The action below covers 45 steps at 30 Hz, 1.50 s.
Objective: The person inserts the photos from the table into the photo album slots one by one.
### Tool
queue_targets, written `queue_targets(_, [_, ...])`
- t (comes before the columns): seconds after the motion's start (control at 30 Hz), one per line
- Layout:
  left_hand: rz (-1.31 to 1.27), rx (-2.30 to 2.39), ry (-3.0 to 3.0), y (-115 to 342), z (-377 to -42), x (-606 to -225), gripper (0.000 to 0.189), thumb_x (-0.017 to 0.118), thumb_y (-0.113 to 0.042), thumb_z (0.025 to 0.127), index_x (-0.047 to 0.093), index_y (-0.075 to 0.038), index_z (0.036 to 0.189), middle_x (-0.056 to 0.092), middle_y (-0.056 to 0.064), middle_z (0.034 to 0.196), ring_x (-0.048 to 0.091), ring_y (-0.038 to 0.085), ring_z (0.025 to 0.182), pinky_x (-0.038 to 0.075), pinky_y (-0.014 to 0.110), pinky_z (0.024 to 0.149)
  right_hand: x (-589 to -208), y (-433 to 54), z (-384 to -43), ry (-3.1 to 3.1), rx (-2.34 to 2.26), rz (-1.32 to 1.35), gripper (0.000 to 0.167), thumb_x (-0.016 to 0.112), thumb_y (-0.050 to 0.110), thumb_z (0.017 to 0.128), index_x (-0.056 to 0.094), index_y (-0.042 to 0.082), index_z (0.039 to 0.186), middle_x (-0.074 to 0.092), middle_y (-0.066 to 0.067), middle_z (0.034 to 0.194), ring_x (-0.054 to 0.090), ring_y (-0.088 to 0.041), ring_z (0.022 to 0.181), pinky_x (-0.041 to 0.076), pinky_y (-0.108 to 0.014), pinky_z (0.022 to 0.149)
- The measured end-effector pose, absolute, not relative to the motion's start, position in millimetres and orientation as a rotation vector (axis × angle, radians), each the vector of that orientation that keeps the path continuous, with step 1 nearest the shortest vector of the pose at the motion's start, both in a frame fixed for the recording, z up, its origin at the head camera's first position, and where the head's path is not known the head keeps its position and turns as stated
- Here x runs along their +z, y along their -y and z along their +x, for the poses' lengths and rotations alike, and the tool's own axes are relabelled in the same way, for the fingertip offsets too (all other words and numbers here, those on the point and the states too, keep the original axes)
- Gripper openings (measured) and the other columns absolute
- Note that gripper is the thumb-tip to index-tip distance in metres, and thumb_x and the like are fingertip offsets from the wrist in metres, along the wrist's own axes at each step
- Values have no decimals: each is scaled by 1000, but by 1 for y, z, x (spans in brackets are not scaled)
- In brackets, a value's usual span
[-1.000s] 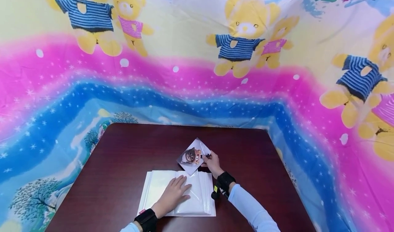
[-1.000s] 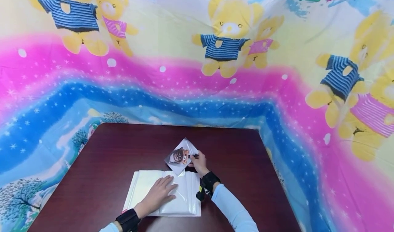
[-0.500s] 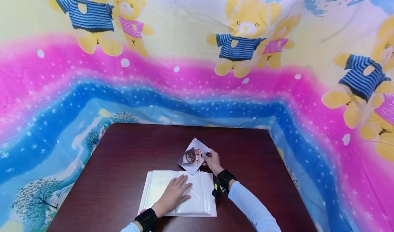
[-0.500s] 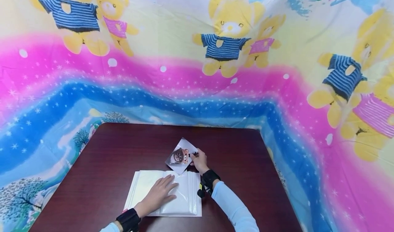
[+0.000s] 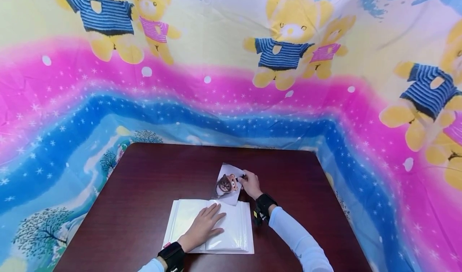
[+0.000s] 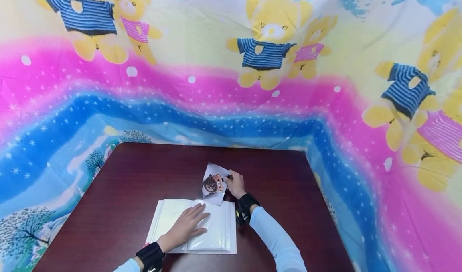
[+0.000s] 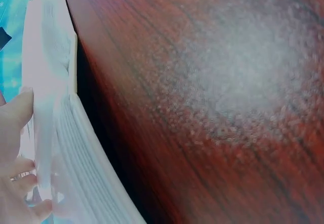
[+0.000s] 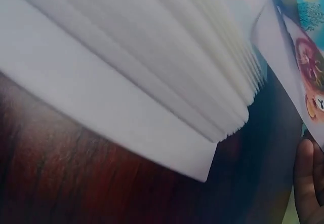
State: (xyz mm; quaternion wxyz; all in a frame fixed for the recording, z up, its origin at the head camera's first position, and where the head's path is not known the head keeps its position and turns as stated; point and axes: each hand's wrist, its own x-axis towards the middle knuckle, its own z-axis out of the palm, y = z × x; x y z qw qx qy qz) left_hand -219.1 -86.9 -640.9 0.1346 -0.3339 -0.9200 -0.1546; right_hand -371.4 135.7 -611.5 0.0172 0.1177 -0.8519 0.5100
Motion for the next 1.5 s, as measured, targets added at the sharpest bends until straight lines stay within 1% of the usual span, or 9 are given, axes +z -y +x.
queue_targets(0.2, [-1031, -479, 2744, 87, -226, -631, 63, 72, -41, 87, 55, -7, 137, 42, 31, 145, 39, 44, 135, 38, 60, 103, -608, -126, -371, 2430, 1899, 135, 23, 59, -4, 96, 62, -4, 119, 63, -24, 83, 64, -48, 71, 56, -55, 68])
queue_targets(0.47, [-1019, -382, 2733, 86, -230, -630, 57, 73, -46, 84, 62, -12, 129, 51, 24, 138, 47, 38, 129, 41, 58, 101, -613, -123, -367, 2456, 1891, 137, 18, 61, -5, 94, 63, -5, 112, 65, -17, 78, 65, -41, 63, 58, -48, 61])
queue_targets(0.63, [-1011, -403, 2726, 87, -229, -630, 57, 72, -45, 85, 62, -12, 130, 49, 26, 140, 45, 40, 131, 40, 59, 101, -614, -129, -367, 2530, 1776, 201, 18, 62, -5, 94, 63, -5, 111, 64, -17, 75, 64, -34, 56, 57, -46, 57])
queue_targets(0.9, [-1006, -496, 2794, 88, -228, -630, 62, 71, -43, 88, 56, -9, 138, 39, 30, 148, 34, 46, 138, 35, 61, 106, -608, -138, -369, 2682, 1489, 350, 22, 64, -2, 93, 66, -1, 114, 64, -15, 68, 64, -41, 58, 51, -30, 51])
queue_targets(1.0, [-1018, -512, 2770, 89, -227, -633, 61, 71, -44, 87, 57, -11, 136, 41, 29, 148, 36, 47, 137, 35, 61, 105, -607, -136, -368, 2759, 1370, 446, 23, 63, -1, 94, 66, 1, 117, 63, -13, 67, 64, -32, 55, 52, -31, 56])
queue_targets(1.07, [-1031, -544, 2735, 89, -227, -635, 60, 73, -43, 86, 59, -10, 134, 43, 29, 146, 38, 48, 135, 36, 62, 104, -606, -133, -368, 2801, 1265, 535, 27, 63, 0, 94, 64, -1, 122, 67, -14, 75, 62, -23, 54, 52, -33, 61])
queue_targets(1.2, [-983, -737, 2612, 91, -233, -635, 53, 78, -33, 84, 62, -5, 127, 52, 30, 135, 47, 49, 126, 41, 61, 99, -602, -125, -370, 2833, 1161, 666, 35, 64, 3, 95, 60, -3, 129, 68, -17, 89, 54, -11, 58, 46, -32, 68])
queue_targets(1.37, [-618, -999, 2439, 92, -252, -626, 28, 75, -9, 87, 68, 1, 113, 65, 18, 112, 62, 33, 100, 51, 49, 83, -601, -122, -373, 2750, 1496, 674, 49, 60, -4, 95, 45, 5, 141, 57, -15, 85, 50, -17, 63, 39, -30, 63])
queue_targets(1.5, [-357, -1141, 2425, 93, -264, -620, 22, 68, -1, 91, 66, 1, 112, 63, 12, 102, 63, 23, 86, 53, 38, 73, -604, -124, -373, 2674, 1676, 632, 49, 51, -7, 98, 42, 6, 144, 57, -14, 89, 53, -20, 67, 45, -30, 60])
